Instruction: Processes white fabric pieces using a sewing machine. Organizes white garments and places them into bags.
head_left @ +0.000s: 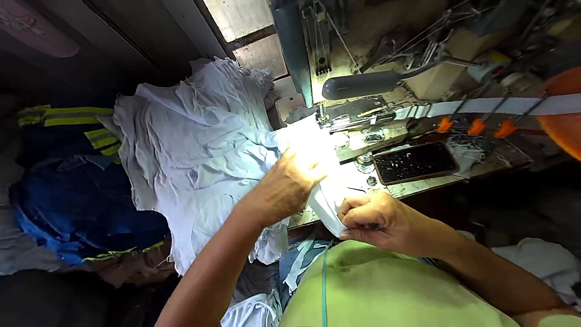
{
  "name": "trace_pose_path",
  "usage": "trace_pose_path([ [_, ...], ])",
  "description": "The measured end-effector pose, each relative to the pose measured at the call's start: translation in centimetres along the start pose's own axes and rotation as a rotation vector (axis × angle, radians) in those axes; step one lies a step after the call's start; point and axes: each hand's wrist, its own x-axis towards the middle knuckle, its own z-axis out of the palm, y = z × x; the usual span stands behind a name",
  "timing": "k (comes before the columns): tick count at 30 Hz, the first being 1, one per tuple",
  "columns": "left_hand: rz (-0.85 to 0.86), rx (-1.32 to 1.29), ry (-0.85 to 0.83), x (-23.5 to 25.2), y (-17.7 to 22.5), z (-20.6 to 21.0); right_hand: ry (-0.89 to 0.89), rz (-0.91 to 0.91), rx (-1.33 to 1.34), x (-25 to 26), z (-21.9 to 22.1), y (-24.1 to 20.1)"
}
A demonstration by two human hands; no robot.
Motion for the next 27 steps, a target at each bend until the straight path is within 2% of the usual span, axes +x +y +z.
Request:
trace_pose_path([
  [2, 0.041, 0.001, -0.022, -0.4, 0.4, 0.9, -0.010, 0.020, -0.083, -0.9, -0.9, 0.3],
  [5, 0.006, -0.114, 0.165, -0.7, 1.9, -0.1, 0.047, 0.051, -0.084, -1.6, -1.4, 1.5],
  [8, -0.035, 0.004, 0.187, -0.3, 3.0, 2.6, 0.215, 0.041, 0.279, -1.7, -1.6, 2.2],
  [10, -0.132, 0.143, 0.165, -0.7, 1.0, 6.1, 0.269, 0.014, 0.510, -1.8, -2.3, 2.7],
  [12, -0.266, 0.181, 0.215, -1.6, -1.4, 7.2, 0.258, 0.005, 0.618, -2.4, -2.8, 3.3],
  [13, -0.297, 0.220, 0.244, -1.7, -2.3, 6.6, 0.237, 0.020, 0.614, -2.7, -2.8, 3.5],
  [16, -0.219, 0.260, 0.210, -1.8, -3.8, 3.4, 0.175, 0.111, 0.461, -3.7, -1.7, 4.0],
  [18, -0.182, 0.264, 0.158, -1.8, -3.9, 2.8, 0.178, 0.163, 0.278, -4.3, -0.7, 4.3],
  [21, -0.114, 0.311, 0.105, -1.3, -3.5, 2.9, 0.206, 0.161, 0.154, -4.6, 0.4, 4.6],
  [27, -0.256, 0.158, 0.028, -0.1, -3.5, 1.9, 0.293, 0.115, -0.026, -4.2, 0.9, 4.6],
])
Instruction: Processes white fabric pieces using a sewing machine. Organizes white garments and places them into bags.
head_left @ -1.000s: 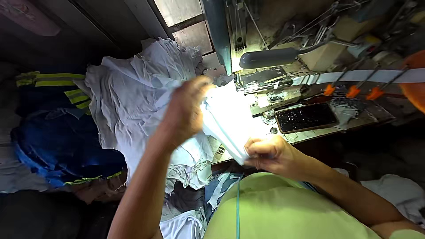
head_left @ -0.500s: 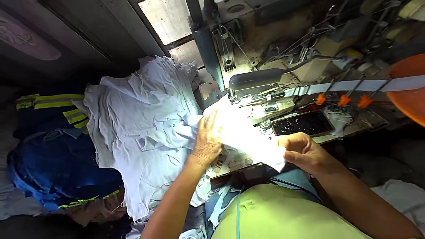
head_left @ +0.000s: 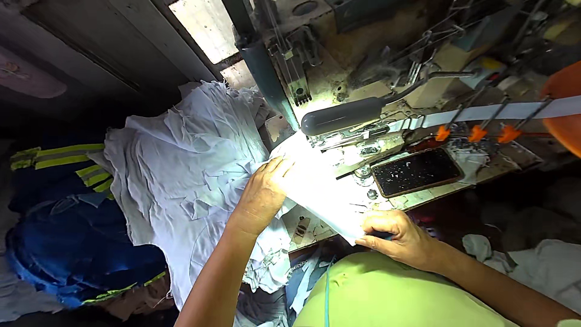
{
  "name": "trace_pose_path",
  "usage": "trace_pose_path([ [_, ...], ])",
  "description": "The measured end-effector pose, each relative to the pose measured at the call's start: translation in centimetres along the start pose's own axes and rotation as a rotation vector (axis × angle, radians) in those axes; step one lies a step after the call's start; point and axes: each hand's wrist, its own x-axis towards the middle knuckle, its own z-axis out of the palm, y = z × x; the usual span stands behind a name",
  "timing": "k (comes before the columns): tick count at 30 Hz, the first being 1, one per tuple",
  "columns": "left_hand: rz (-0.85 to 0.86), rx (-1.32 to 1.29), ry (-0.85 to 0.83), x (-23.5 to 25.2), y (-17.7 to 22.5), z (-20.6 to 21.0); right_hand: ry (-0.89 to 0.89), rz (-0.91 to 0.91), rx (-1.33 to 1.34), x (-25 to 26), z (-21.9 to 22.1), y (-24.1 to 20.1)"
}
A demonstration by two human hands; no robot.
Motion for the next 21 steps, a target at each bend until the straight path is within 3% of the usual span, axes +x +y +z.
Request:
trace_pose_path([
  [6, -0.095, -0.058, -0.114, 3.0, -2.3, 0.3, 0.063, 0.005, -0.171, 2.3, 0.4, 1.7],
  [12, -0.196, -0.020, -0.018, 5.6, -4.2, 0.0, 0.082, -0.004, -0.121, 6.3, 1.3, 3.6],
  [16, -0.166, -0.062, 0.214, 4.7, -3.5, -1.4, 0.071, -0.013, -0.066, 7.3, 1.3, 3.6],
  [21, -0.075, -0.273, 0.110, 2.4, -0.1, -1.7, 0.035, 0.003, 0.096, 6.3, 1.3, 2.8],
])
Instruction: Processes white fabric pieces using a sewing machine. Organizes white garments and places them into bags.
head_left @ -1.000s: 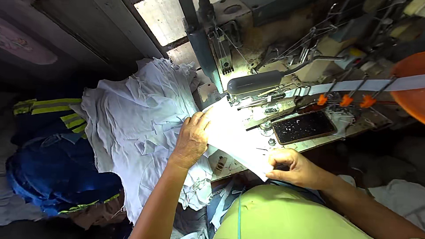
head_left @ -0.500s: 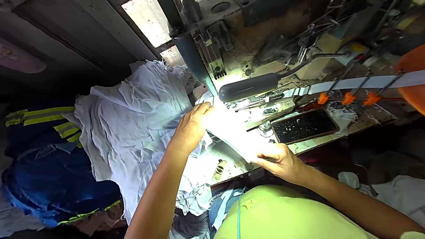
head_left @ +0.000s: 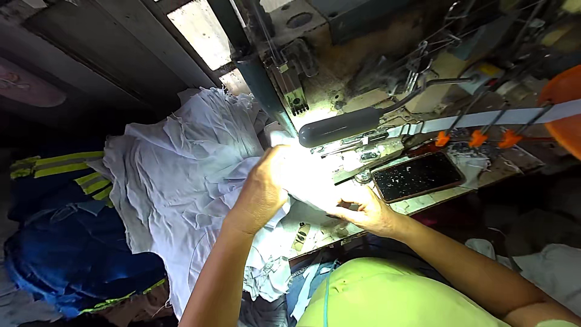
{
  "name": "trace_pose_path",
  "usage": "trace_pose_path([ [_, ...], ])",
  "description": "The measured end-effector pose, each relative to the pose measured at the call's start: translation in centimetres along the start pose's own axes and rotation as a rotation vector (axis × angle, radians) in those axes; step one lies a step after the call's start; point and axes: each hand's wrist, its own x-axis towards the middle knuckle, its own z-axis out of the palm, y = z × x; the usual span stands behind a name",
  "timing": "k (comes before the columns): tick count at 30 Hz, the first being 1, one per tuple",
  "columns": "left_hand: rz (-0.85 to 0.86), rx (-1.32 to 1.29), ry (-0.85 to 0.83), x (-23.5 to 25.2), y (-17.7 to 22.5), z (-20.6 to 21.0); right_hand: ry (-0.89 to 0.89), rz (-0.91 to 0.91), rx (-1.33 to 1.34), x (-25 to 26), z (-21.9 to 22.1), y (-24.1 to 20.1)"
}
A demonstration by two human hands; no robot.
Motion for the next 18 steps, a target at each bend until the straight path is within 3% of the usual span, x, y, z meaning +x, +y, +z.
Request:
trace_pose_path([
  [4, -0.074, 0.010, -0.111, 0.0, -0.5, 1.9, 0.012, 0.026, 0.078, 0.6, 0.1, 0.4],
  [12, -0.050, 0.279, 0.035, 0.2, 0.8, 1.4, 0.040, 0.105, 0.231, 3.3, -0.3, -0.3],
  [18, 0.023, 0.089, -0.053, -2.1, 3.2, -0.5, -0.001, 0.104, 0.246, 3.8, -0.7, -0.5],
])
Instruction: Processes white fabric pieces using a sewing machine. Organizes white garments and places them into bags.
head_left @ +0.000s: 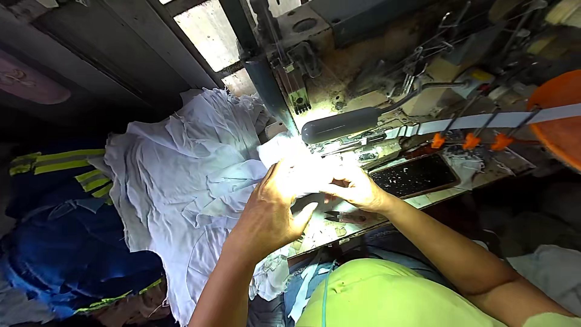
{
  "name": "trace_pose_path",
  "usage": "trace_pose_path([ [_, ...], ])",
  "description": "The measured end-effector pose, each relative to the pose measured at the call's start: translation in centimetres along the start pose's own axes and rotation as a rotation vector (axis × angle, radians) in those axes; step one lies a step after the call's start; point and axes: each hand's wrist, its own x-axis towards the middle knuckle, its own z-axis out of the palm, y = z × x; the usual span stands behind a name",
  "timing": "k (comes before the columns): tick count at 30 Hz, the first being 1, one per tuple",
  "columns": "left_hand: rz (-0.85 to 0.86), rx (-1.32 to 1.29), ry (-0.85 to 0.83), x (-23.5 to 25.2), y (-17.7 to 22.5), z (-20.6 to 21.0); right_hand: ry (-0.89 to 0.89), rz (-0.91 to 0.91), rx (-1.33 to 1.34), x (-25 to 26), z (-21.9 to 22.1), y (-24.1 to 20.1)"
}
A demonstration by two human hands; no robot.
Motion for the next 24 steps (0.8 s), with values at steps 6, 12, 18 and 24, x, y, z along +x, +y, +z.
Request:
trace_pose_path([
  [6, -0.241, -0.007, 0.050, 0.7, -3.7, 0.8, 0.032, 0.052, -0.062, 0.8, 0.2, -0.4],
  [12, -0.250, -0.039, 0.285, -1.9, -2.3, 0.9, 0.046, 0.040, 0.031, -0.2, 0.7, -0.7],
  [18, -0.078, 0.052, 0.239, -3.0, 0.5, 2.9, 0.100, -0.175, -0.072, -1.8, 0.7, 0.8],
  [24, -0.033, 0.166, 0.219, -2.4, -1.1, 5.5, 0.129, -0.356, -0.279, -1.9, 0.1, 1.0],
])
